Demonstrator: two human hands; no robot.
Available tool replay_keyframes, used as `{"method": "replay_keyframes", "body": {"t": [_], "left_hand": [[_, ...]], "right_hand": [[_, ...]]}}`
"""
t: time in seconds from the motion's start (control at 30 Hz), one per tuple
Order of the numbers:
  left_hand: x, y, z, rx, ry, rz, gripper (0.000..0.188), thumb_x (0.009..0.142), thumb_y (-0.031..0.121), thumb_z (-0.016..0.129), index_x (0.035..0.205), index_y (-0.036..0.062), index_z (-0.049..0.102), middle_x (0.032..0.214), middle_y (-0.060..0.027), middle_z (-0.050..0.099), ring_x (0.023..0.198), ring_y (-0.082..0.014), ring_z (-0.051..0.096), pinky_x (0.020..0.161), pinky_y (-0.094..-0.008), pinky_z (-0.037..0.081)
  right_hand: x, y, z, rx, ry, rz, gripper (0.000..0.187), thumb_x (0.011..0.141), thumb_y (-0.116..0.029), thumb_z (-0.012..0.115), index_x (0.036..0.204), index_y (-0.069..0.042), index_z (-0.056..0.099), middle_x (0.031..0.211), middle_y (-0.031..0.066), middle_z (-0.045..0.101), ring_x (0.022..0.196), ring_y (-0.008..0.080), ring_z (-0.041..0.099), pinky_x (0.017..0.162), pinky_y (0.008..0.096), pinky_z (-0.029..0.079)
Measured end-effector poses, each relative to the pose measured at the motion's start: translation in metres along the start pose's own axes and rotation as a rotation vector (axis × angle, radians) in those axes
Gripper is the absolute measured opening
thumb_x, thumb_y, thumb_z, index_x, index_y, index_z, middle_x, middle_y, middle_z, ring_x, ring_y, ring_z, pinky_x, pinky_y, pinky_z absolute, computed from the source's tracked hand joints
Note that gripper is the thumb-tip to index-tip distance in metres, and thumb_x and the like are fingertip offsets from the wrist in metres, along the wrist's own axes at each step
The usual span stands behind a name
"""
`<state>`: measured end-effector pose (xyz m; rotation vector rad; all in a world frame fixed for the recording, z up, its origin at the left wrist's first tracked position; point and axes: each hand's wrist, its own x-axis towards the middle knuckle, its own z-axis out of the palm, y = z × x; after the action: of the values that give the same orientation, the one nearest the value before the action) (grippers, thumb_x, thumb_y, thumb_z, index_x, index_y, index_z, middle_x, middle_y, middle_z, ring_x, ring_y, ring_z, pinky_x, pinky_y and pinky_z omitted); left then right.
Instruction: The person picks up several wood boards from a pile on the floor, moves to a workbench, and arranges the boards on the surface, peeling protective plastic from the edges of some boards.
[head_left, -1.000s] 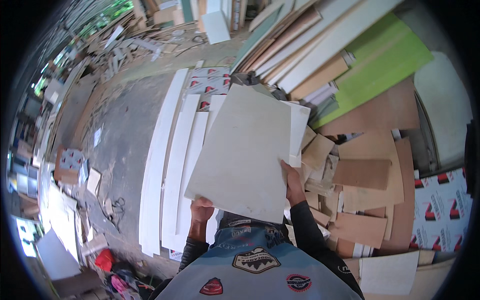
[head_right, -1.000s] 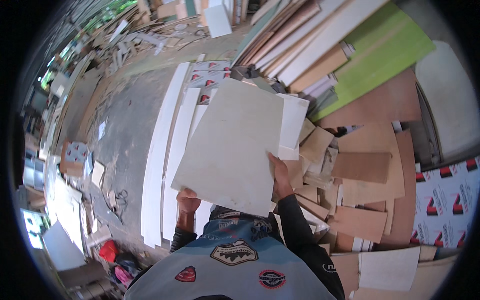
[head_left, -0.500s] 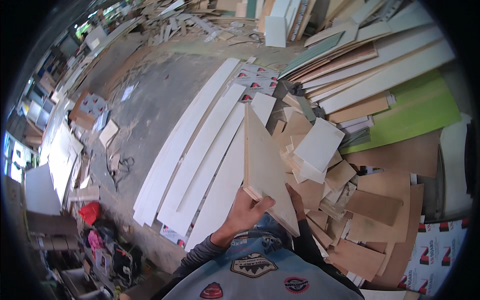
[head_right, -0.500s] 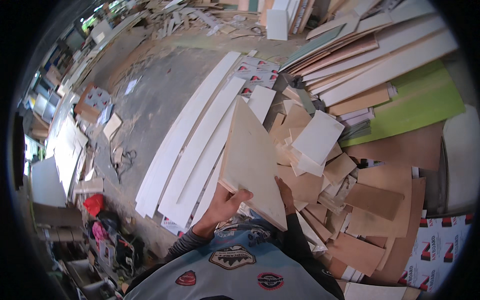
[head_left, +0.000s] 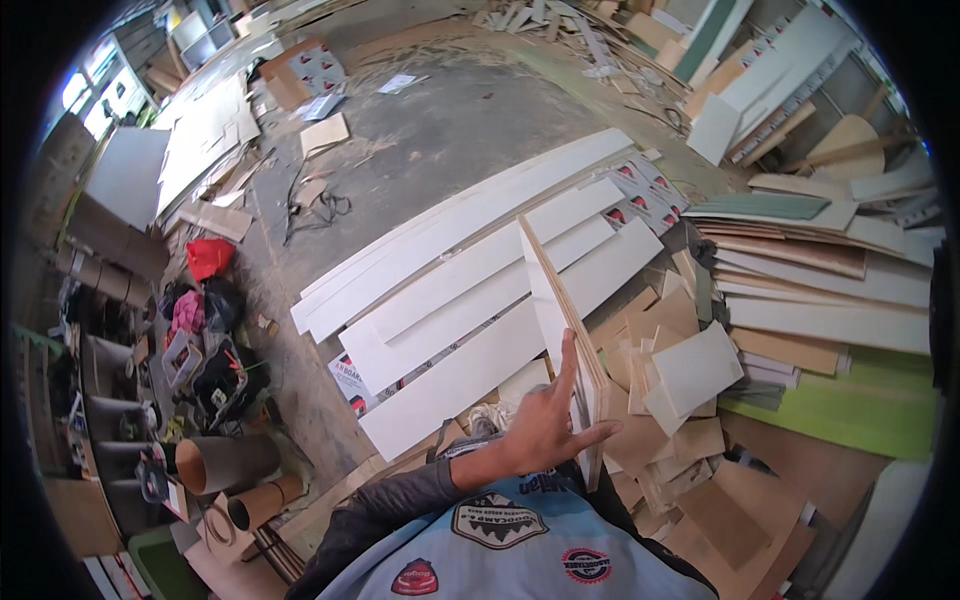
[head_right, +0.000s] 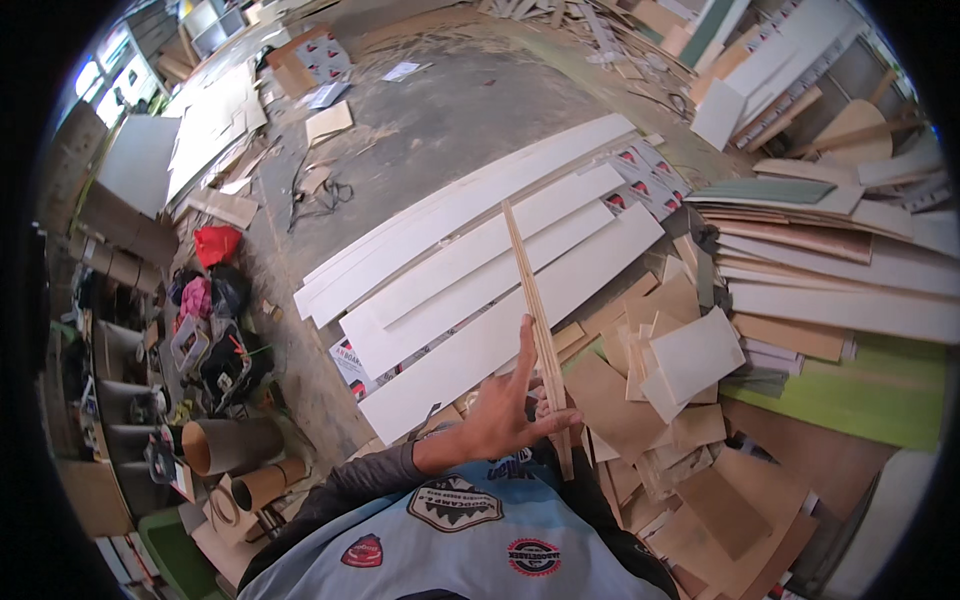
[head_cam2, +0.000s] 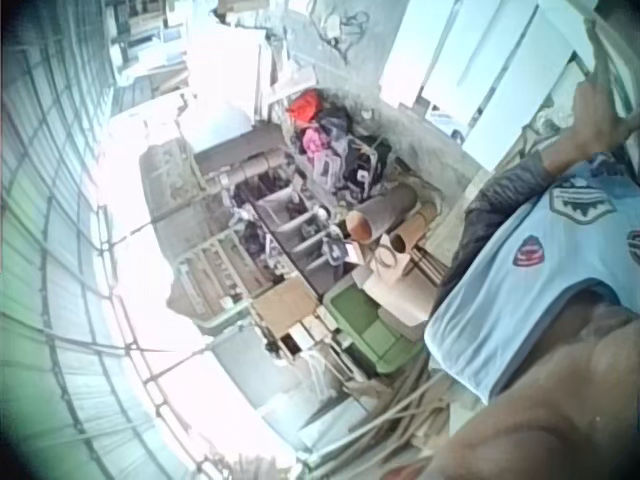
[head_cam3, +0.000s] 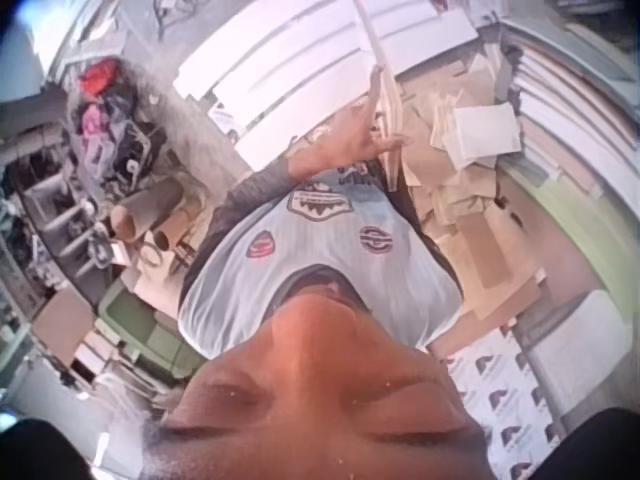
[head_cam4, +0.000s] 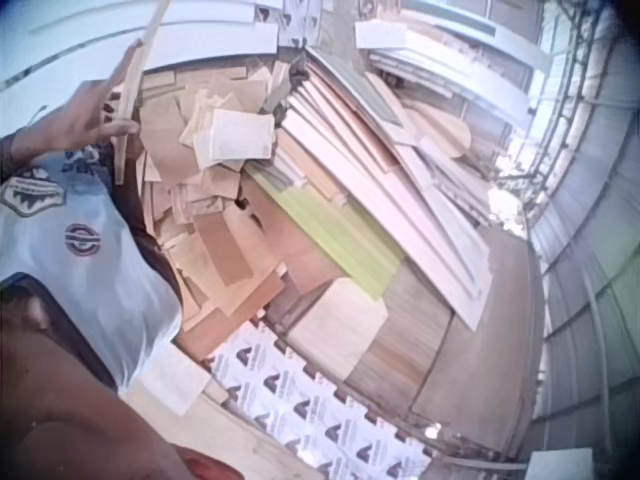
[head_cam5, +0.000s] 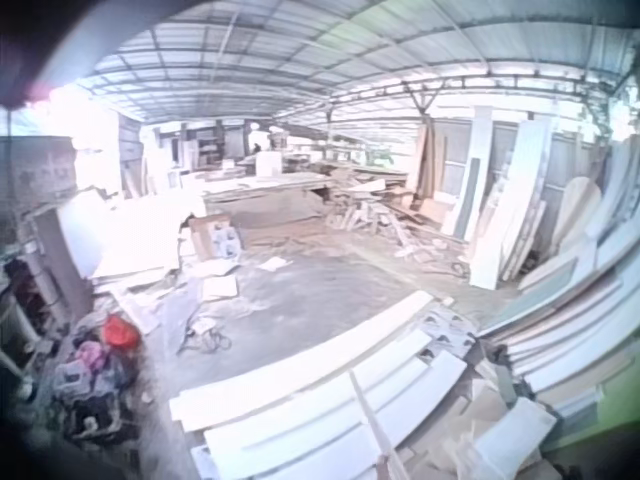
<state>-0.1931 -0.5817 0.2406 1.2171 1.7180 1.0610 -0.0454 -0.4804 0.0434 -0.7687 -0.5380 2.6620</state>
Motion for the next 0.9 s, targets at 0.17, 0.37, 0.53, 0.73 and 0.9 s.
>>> {"method": "replay_keyframes", "body": {"t": [0.17,0.37,0.53,0.73,0.9], "left_hand": [[0.011,-0.034,0.007,0.038,0.126,0.129,0.112,0.093,0.048,0.070,0.159,-0.0045,-0.004,0.144,-0.0460,0.039,0.099,-0.0597,0.063,0.081,-0.0526,0.059],[0.045,-0.071,0.002,-0.017,0.123,0.150,0.108,0.092,0.038,0.072,0.160,-0.0035,-0.001,0.159,-0.0362,0.024,0.118,-0.0575,0.056,0.086,-0.0507,0.059],[0.101,-0.095,-0.033,-0.024,0.166,0.182,0.110,0.091,0.035,0.075,0.161,-0.0004,-0.002,0.158,-0.0351,0.028,0.096,-0.0446,0.070,0.078,-0.0443,0.062],[0.201,-0.113,-0.107,0.005,0.064,0.053,0.116,0.086,0.033,0.077,0.160,-0.0012,-0.005,0.164,-0.0326,0.017,0.129,-0.0525,0.051,0.095,-0.0526,0.056],[0.297,-0.095,-0.195,0.006,0.041,-0.005,0.117,0.086,0.037,0.077,0.160,-0.0004,-0.005,0.161,-0.0343,0.022,0.120,-0.0548,0.057,0.094,-0.0537,0.056]], "right_hand": [[0.023,-0.007,0.012,-0.077,0.020,0.045,0.056,0.109,-0.034,0.042,0.148,0.006,0.035,0.132,0.0240,0.057,0.107,0.0264,0.067,0.091,0.0359,0.056],[0.056,-0.033,0.012,-0.155,0.085,0.048,0.057,0.109,-0.033,0.042,0.148,0.007,0.033,0.128,0.0233,0.057,0.103,0.0260,0.067,0.087,0.0349,0.057],[0.103,-0.069,0.016,-0.203,0.143,0.028,0.058,0.108,-0.031,0.043,0.148,0.009,0.030,0.125,0.0228,0.057,0.100,0.0256,0.067,0.085,0.0341,0.057],[0.191,-0.128,0.041,-0.247,0.199,0.003,0.059,0.108,-0.029,0.044,0.149,0.010,0.027,0.122,0.0221,0.058,0.096,0.0252,0.067,0.081,0.0332,0.058],[0.270,-0.188,0.081,-0.216,0.199,0.001,0.060,0.108,-0.028,0.045,0.149,0.011,0.025,0.118,0.0215,0.058,0.093,0.0249,0.067,0.079,0.0324,0.058]]}}
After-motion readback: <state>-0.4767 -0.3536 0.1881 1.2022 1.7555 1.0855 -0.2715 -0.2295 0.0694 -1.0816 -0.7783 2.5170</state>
